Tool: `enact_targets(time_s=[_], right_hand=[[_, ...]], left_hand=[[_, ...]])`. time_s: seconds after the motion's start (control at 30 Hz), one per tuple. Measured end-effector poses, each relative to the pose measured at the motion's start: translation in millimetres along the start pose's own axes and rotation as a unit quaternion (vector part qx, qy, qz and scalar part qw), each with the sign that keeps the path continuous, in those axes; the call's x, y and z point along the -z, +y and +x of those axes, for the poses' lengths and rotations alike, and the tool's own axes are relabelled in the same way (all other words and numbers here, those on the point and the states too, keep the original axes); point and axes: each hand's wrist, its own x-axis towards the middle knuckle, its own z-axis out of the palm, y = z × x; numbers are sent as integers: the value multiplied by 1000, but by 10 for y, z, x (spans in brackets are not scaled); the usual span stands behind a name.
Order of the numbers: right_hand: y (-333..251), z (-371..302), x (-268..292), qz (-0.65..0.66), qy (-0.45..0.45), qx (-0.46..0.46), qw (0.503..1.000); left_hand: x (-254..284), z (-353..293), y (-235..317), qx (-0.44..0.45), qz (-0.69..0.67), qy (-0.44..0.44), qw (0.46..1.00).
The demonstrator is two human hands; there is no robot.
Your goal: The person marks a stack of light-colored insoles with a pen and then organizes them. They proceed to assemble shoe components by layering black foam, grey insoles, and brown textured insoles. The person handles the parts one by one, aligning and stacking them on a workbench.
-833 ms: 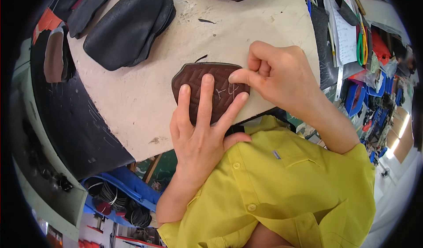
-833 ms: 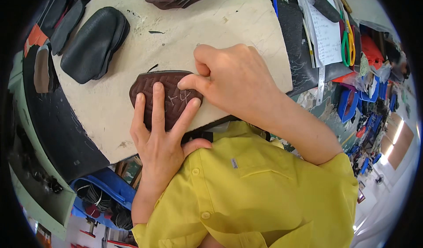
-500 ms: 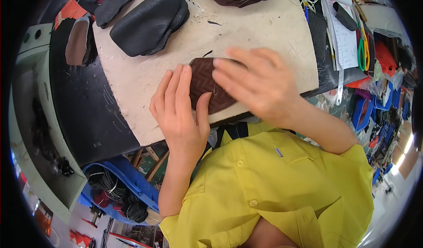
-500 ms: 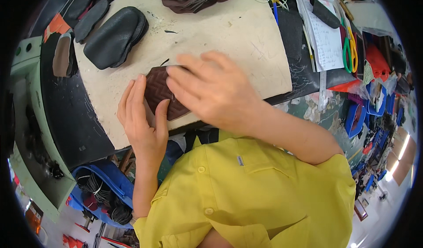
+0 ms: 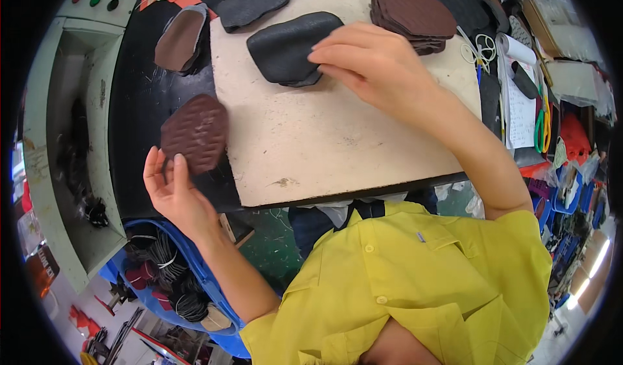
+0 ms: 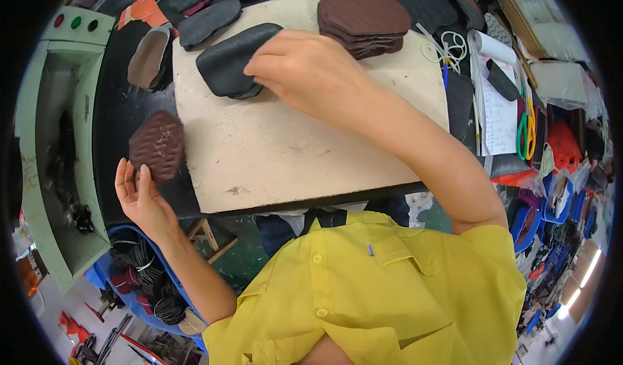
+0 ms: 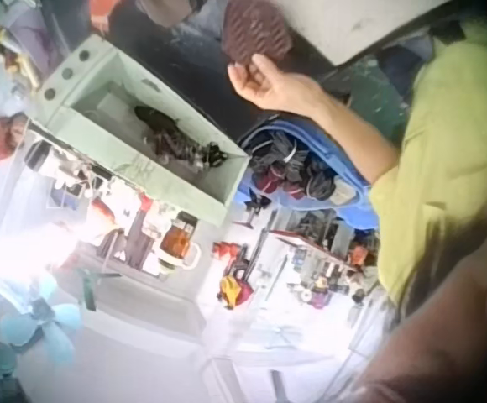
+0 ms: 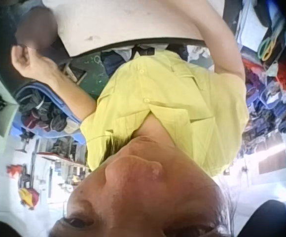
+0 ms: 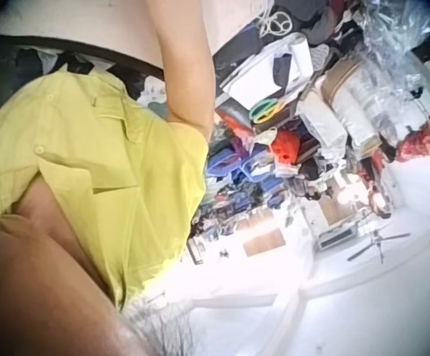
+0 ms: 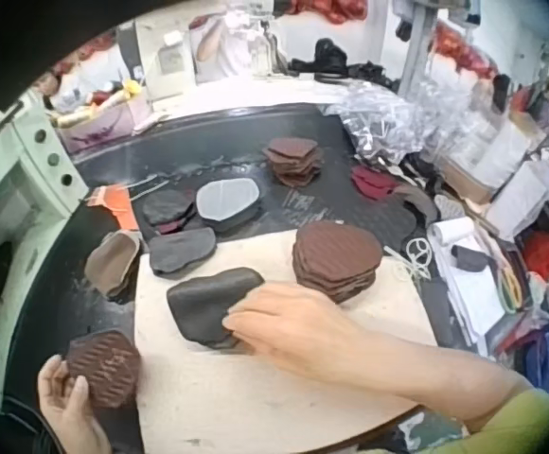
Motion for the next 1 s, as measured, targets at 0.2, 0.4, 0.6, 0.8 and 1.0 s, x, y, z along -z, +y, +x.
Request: enact_targets(time_s=[0.2, 0.4, 0.6, 0.8, 1.0], right_hand=[[210, 203, -200, -27, -97, 12, 995], [178, 311, -160, 46, -120, -87, 988], [9, 251, -24, -4, 234, -102, 967], [-638, -951, 185, -131, 18, -8, 991], [-805, -1414, -52, -77, 83, -89, 990]], left_hand=[[212, 167, -157, -225, 439, 49, 869], [-648, -55, 68, -440, 318, -189, 818], [-1304, -104, 80, -372, 367, -364, 771], [-1195, -46, 219, -284, 324, -392, 813], [-1298, -1113, 308, -301, 303, -485, 763]])
